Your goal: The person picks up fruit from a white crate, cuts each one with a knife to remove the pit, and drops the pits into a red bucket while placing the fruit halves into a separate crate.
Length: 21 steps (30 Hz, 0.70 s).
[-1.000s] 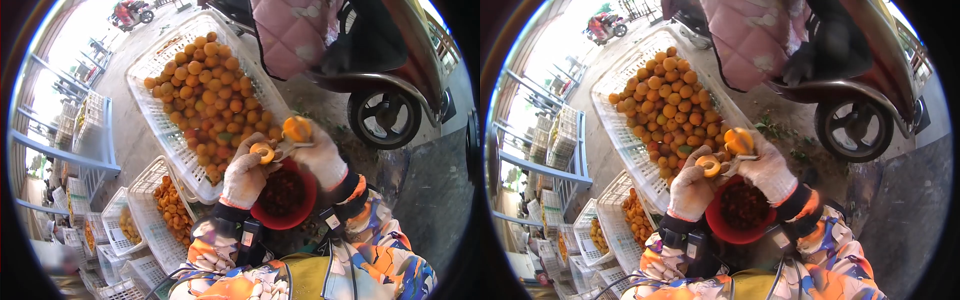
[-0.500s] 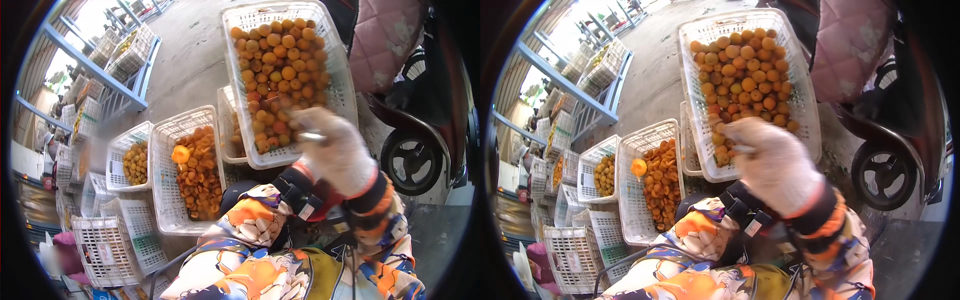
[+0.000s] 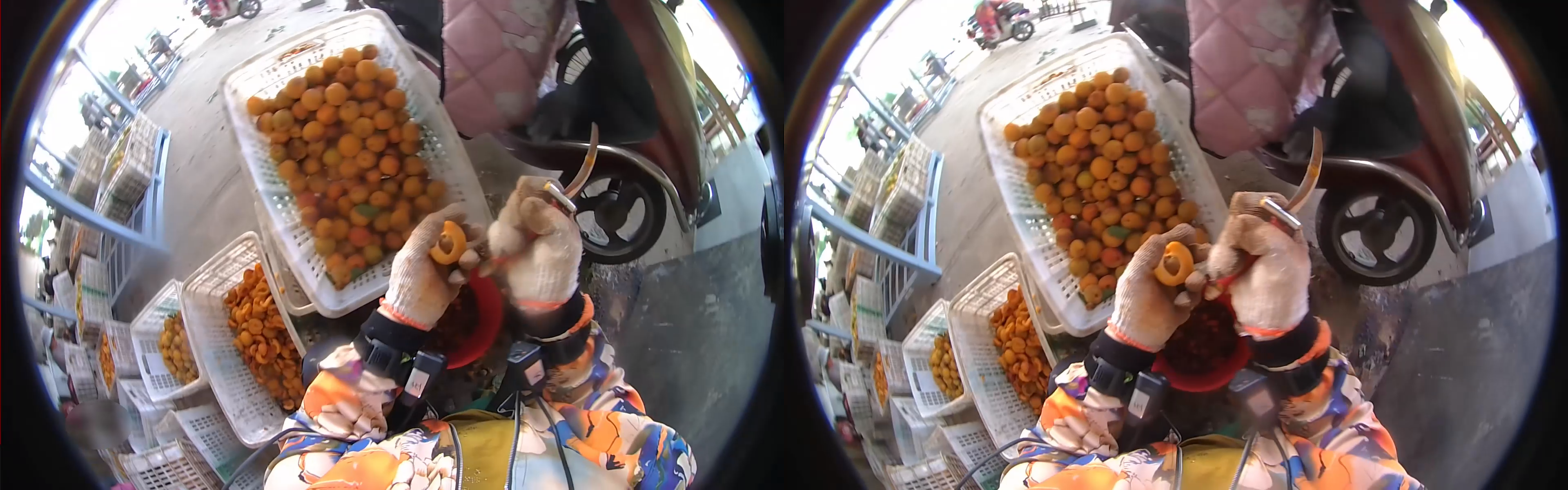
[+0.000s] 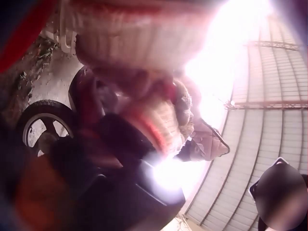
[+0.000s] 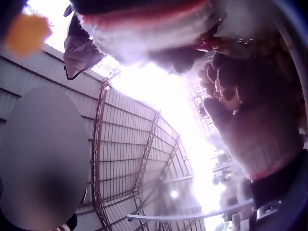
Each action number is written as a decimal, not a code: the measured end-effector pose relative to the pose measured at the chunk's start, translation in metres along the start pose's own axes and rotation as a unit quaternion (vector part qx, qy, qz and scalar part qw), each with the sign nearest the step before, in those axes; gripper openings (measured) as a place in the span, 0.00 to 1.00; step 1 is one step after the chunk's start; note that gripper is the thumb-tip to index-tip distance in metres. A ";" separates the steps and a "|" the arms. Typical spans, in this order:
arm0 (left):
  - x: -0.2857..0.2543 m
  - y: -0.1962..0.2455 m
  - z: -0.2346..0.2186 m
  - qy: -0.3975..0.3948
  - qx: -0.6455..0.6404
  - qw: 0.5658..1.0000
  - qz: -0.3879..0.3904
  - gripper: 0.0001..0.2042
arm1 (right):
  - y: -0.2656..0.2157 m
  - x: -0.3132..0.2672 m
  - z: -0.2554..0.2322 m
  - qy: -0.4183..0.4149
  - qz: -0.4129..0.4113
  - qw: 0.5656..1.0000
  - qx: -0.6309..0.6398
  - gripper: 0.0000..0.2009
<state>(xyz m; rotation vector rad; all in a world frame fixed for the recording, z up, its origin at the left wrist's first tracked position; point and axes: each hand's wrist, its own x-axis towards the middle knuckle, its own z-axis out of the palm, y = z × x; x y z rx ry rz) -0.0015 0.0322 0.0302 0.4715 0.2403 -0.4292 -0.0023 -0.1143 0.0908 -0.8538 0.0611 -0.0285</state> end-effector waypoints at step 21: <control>0.015 -0.058 -0.008 -0.014 0.469 0.831 0.299 0.17 | 0.009 0.016 -0.016 -0.021 -0.063 0.991 0.118 0.04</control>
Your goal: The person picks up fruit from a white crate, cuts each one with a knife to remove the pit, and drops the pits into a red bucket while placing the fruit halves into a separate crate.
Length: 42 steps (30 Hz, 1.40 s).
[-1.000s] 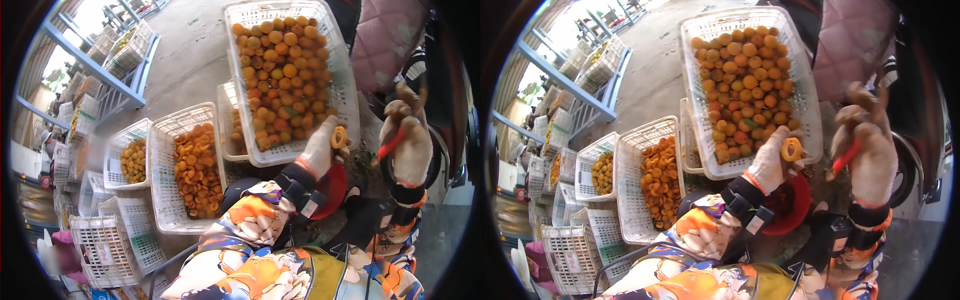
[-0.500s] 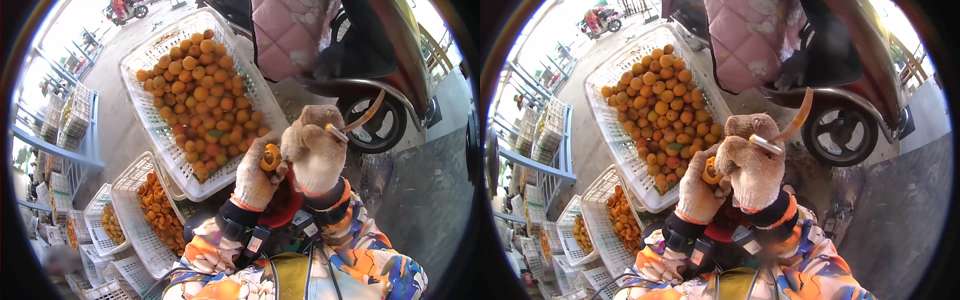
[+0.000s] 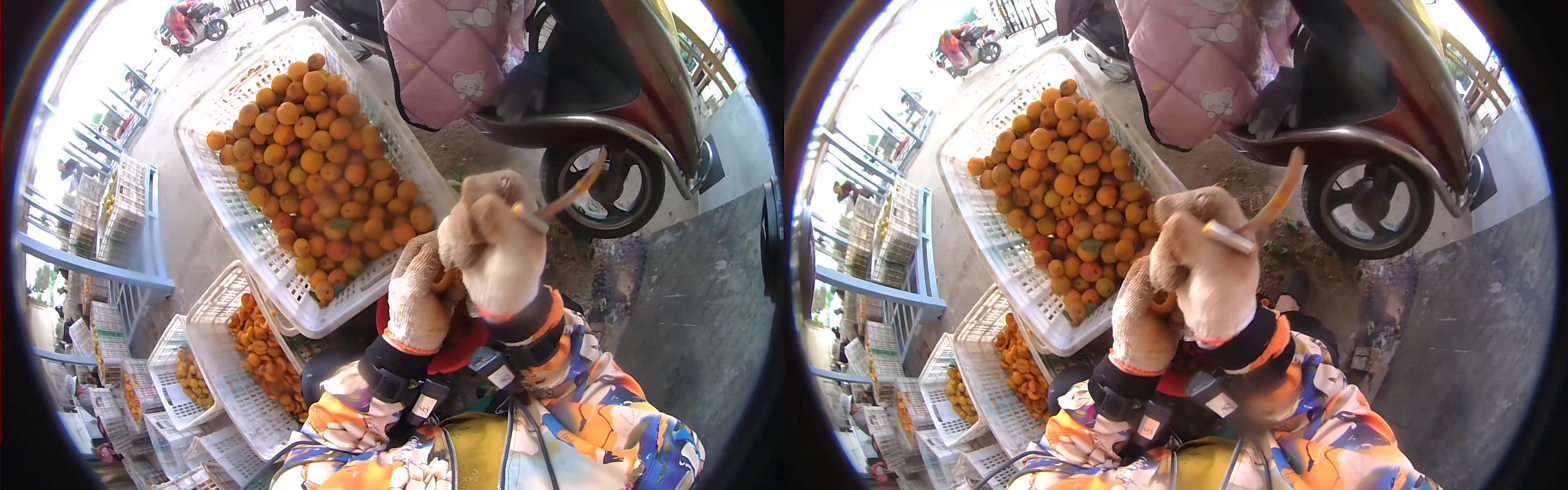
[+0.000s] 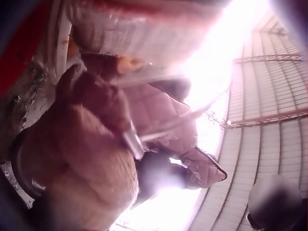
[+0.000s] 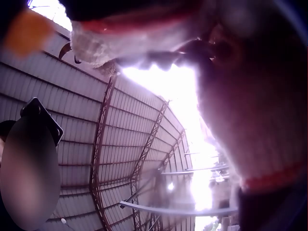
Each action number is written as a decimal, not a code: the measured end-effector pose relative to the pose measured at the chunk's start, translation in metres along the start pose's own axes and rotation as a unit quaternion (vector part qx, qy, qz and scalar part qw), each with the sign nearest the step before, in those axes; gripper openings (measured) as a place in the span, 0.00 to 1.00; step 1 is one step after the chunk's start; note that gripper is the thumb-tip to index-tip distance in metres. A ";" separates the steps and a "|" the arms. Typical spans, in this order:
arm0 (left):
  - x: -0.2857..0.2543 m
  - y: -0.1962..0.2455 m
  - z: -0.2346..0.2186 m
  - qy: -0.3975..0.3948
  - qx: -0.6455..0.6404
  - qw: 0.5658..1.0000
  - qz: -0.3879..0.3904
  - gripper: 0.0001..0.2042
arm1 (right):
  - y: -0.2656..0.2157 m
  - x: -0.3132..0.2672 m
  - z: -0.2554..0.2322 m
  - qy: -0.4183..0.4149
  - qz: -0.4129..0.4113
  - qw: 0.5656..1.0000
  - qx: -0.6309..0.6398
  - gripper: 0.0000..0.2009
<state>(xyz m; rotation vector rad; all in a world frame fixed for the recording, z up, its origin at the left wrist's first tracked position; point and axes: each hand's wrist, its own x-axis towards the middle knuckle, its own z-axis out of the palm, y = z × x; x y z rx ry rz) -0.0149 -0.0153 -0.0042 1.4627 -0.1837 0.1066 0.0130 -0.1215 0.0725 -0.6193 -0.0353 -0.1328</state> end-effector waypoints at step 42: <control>-0.026 0.087 -0.283 0.318 -0.223 0.893 -0.228 0.11 | -0.063 0.009 -0.068 0.027 0.165 0.905 -0.390 0.14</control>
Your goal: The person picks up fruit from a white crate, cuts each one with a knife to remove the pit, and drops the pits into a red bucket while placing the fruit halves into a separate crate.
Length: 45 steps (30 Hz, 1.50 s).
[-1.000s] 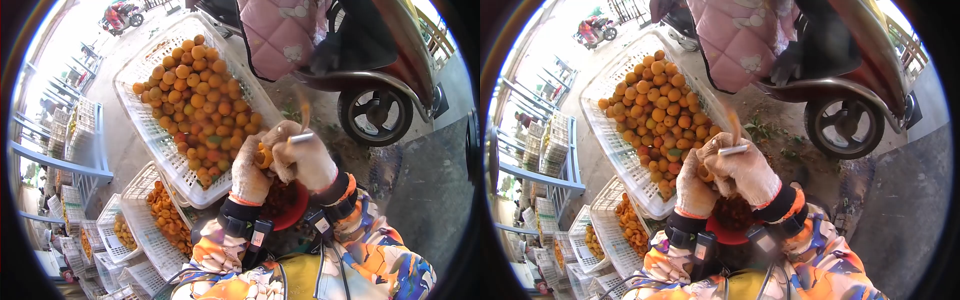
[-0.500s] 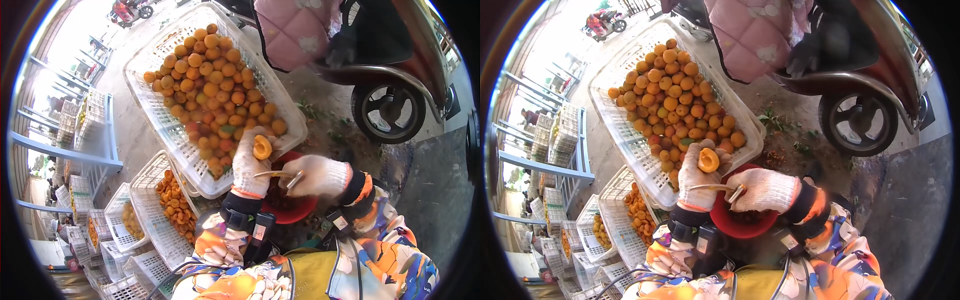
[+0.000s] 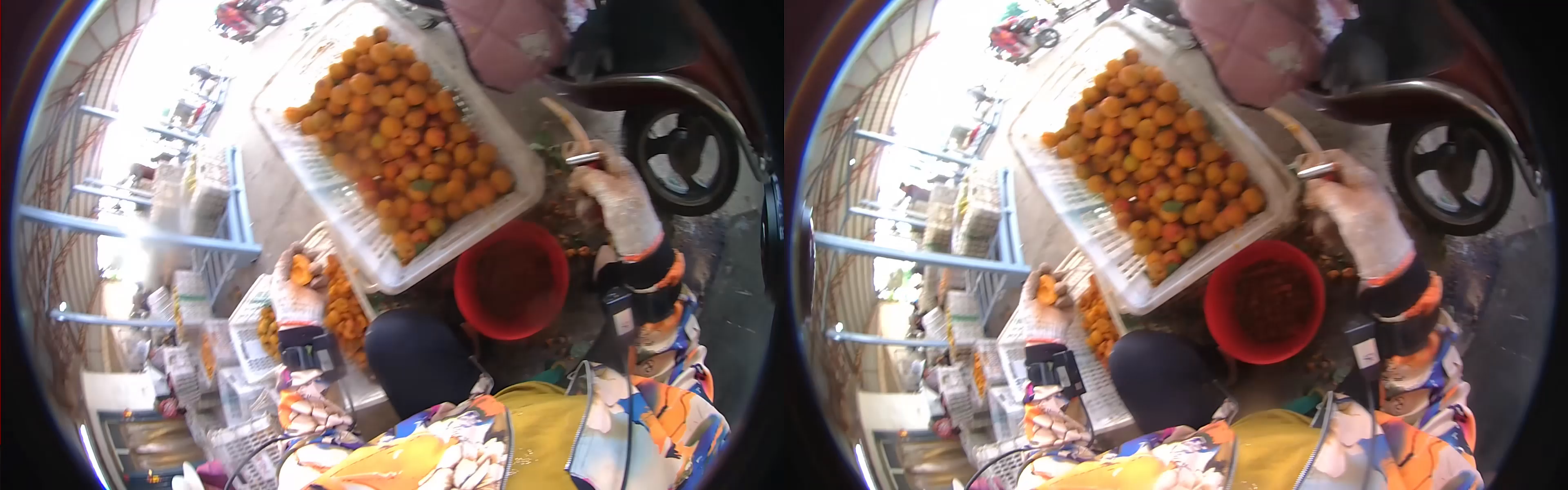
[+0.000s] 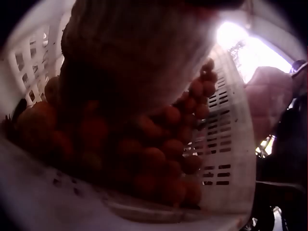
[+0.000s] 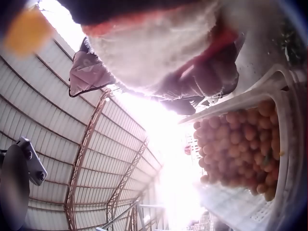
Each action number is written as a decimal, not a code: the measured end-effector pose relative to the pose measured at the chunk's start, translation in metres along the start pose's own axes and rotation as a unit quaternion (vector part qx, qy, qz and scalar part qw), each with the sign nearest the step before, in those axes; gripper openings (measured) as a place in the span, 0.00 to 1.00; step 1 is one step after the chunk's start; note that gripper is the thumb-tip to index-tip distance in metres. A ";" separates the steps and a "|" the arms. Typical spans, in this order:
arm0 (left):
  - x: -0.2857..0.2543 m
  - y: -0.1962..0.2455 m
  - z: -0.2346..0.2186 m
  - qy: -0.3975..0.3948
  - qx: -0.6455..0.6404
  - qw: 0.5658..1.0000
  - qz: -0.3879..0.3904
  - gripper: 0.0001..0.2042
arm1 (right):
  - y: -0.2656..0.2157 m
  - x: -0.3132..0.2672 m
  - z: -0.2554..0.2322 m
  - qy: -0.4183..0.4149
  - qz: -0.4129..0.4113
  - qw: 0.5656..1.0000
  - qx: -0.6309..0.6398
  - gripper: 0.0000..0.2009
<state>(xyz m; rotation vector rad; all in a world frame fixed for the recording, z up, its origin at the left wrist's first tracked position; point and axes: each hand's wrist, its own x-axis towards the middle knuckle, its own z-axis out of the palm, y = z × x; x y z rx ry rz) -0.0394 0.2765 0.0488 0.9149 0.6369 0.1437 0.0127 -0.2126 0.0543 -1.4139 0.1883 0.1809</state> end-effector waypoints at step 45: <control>0.161 -0.184 0.100 -0.103 0.721 0.665 -0.167 0.25 | -0.001 0.015 -0.006 0.009 0.024 0.951 0.307 0.16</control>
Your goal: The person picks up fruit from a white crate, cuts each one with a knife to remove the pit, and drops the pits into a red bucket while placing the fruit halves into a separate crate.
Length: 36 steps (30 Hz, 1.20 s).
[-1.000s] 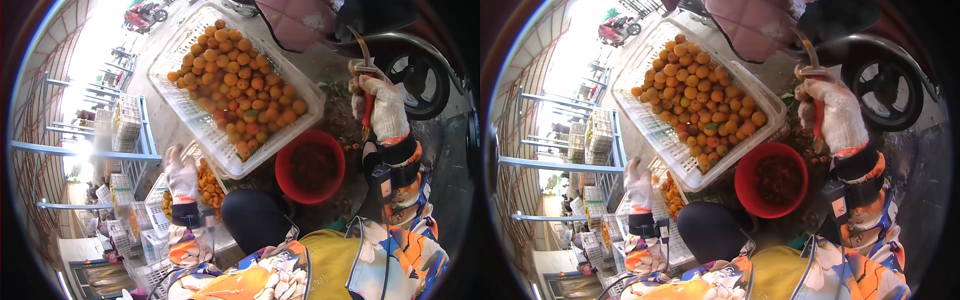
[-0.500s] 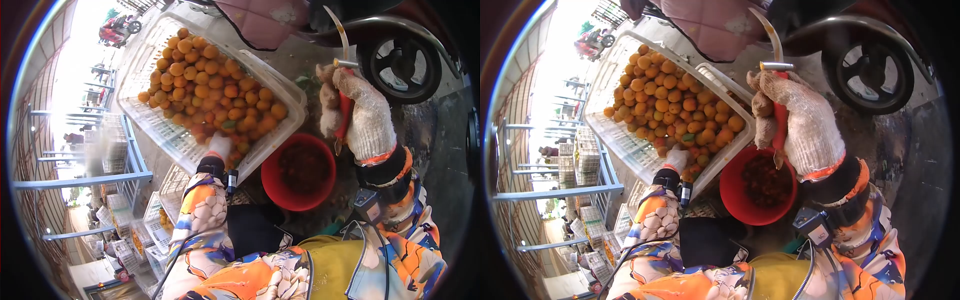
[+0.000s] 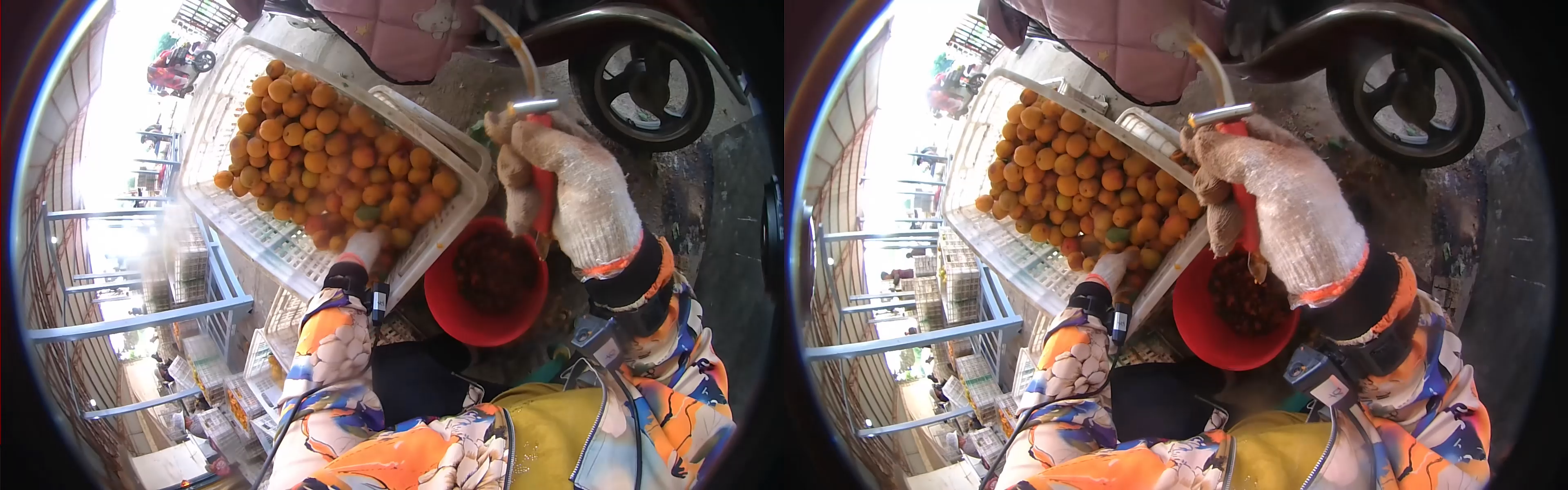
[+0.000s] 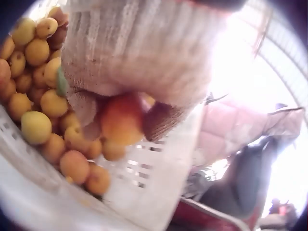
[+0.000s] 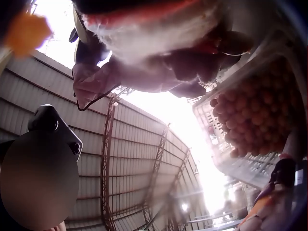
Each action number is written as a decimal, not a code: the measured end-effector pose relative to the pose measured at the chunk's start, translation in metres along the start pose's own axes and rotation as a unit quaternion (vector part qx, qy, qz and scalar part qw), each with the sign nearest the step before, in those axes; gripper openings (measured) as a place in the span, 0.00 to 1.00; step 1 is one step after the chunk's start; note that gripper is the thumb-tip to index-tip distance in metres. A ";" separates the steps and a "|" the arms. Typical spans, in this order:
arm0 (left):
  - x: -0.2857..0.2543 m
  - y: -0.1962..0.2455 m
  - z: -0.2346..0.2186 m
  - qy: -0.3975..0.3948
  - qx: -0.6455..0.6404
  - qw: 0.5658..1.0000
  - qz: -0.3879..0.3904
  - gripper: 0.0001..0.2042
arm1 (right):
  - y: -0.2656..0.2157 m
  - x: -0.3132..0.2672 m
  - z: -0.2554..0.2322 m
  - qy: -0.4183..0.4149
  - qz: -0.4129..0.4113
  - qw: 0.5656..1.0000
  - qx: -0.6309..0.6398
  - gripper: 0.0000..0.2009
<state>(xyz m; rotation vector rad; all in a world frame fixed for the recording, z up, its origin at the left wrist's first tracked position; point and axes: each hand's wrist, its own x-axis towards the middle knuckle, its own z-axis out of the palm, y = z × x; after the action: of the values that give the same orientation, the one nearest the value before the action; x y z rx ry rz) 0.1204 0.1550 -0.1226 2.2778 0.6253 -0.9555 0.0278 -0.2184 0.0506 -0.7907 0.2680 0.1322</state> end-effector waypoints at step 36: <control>-0.241 0.054 0.035 -0.247 -0.583 0.659 0.405 0.33 | 0.047 -0.081 0.041 -0.129 -0.068 0.949 -0.279 0.14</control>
<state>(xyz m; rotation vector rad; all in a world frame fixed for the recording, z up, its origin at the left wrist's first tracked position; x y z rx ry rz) -0.0158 0.0467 0.0560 0.8279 -0.1136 -0.3983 -0.0525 -0.1574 0.0691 -1.3381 -0.0827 0.1837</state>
